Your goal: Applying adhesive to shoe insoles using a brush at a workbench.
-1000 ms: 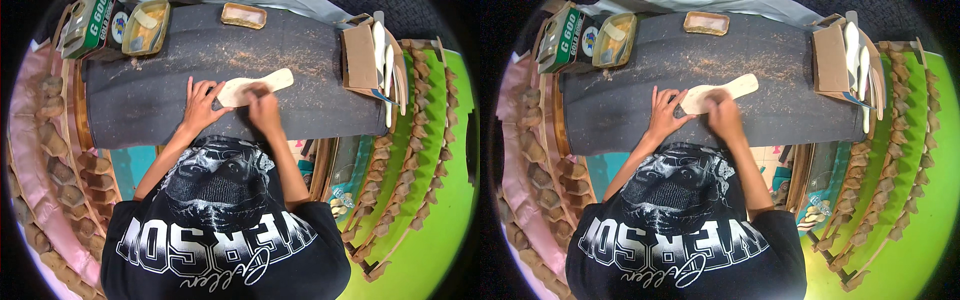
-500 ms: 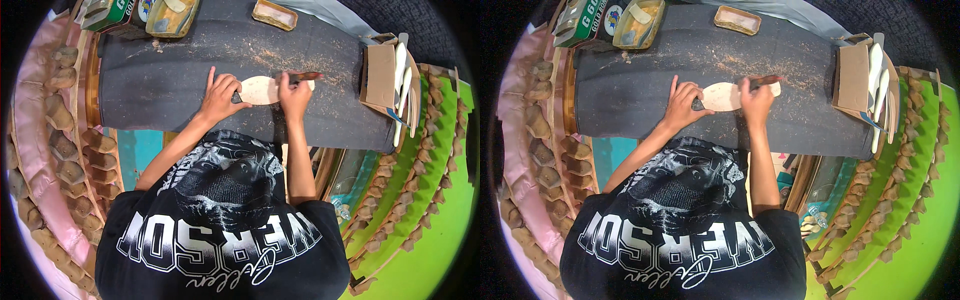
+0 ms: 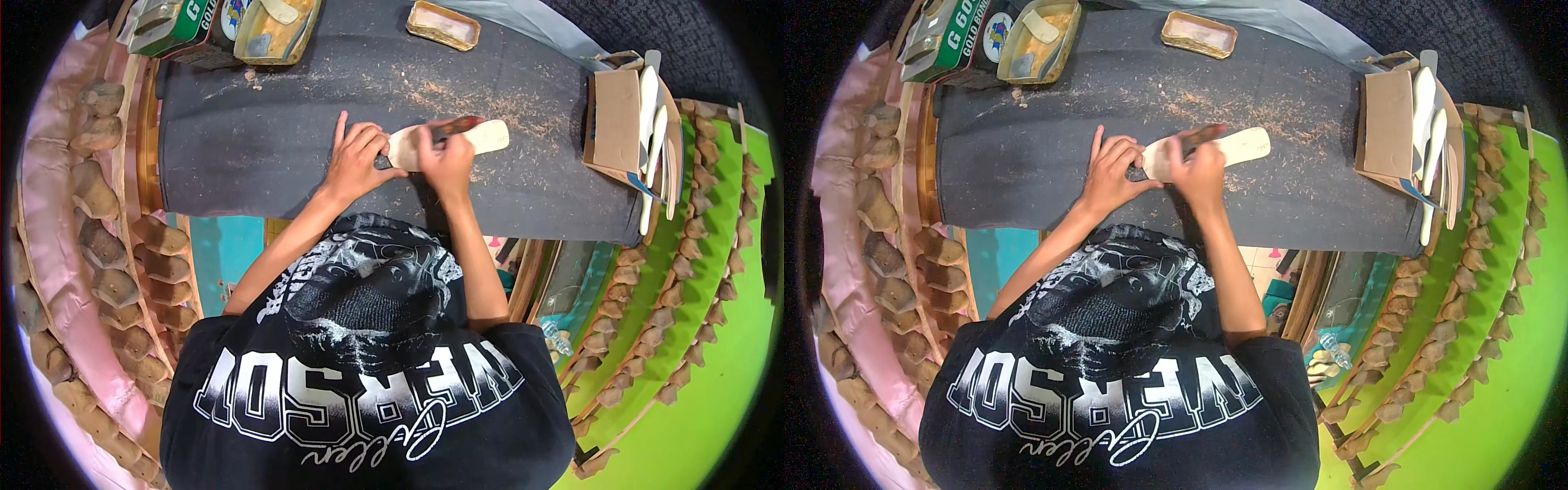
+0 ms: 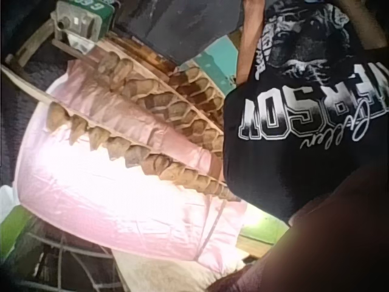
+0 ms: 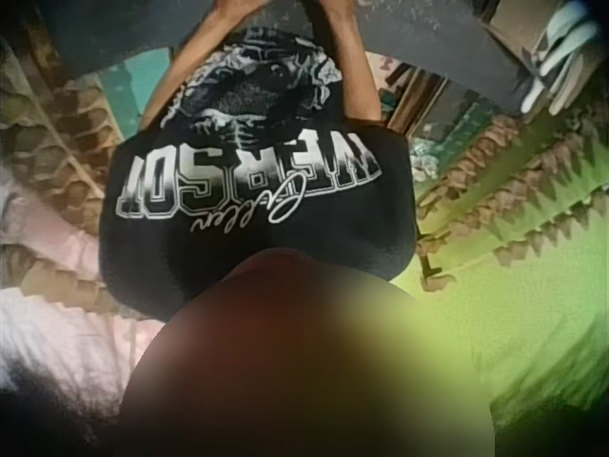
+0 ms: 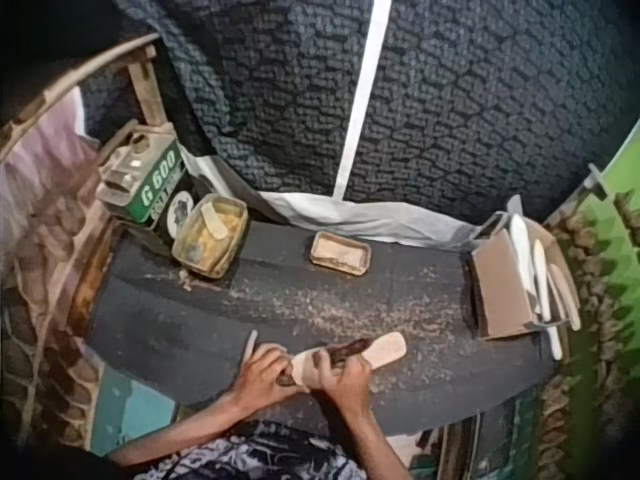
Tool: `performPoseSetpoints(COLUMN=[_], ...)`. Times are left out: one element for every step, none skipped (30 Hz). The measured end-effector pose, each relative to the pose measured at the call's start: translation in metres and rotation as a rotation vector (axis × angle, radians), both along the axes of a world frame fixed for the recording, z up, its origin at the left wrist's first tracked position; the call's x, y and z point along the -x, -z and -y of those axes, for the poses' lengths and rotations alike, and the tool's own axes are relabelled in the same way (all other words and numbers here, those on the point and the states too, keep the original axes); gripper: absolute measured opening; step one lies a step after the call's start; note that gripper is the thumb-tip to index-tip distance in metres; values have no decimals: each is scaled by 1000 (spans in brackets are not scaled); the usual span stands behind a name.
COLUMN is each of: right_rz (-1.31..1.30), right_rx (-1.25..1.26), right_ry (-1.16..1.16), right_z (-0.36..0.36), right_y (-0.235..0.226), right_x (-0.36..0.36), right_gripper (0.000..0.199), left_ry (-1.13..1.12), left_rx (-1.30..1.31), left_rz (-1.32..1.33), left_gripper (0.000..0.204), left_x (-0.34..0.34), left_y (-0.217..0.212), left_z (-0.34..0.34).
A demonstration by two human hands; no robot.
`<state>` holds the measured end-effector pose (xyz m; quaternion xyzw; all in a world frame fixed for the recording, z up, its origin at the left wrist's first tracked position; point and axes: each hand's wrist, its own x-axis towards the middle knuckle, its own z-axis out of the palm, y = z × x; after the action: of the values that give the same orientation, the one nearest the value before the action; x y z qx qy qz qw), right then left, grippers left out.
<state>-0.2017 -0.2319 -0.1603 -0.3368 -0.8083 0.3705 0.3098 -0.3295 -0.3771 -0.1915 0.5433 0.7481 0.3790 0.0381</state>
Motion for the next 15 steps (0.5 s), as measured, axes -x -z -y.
performPoseSetpoints(right_rz=[54,46,43,-19,-81,-92,-89,2,92,87,39,-8,-11,-56,-100], right_rx=[70,113,117,27,-64,-116,-117,-28,61,61,88,115,114,41,-33], right_ry=[99,196,196,97,-2,-100,-100,-59,-18,-18,86,190,196,22,-151], right_z=[-7,-13,-8,-2,5,13,10,4,0,-2,-5,-5,1,10,16], right_y=[-2,-2,3,6,10,14,9,1,-3,-2,1,3,5,9,11], right_x=[-1,-2,-1,0,2,5,6,8,8,9,9,9,9,9,7], right_gripper=[18,20,20,20,20,19,19,20,20,20,21,22,22,22,23], left_ry=[0,0,2,11,18,10,-5,-5,-4,-2,-2,6,22,24,31], left_rx=[7,10,7,1,2,14,25,23,29,37,38,13,-13,-19,-21], left_rz=[-4,-7,8,24,21,-16,-45,-42,-31,-28,-33,-7,21,19,17], left_gripper=[55,55,55,55,55,56,58,58,58,58,58,56,54,54,54], left_x=[1,1,1,0,1,2,2,1,0,1,1,-1,-1,-1,0], left_y=[-2,-3,-4,-4,-3,-1,0,0,0,-1,-2,-3,-2,-2,-2], left_z=[3,2,0,-2,-1,2,3,2,2,4,3,1,-1,-1,1])
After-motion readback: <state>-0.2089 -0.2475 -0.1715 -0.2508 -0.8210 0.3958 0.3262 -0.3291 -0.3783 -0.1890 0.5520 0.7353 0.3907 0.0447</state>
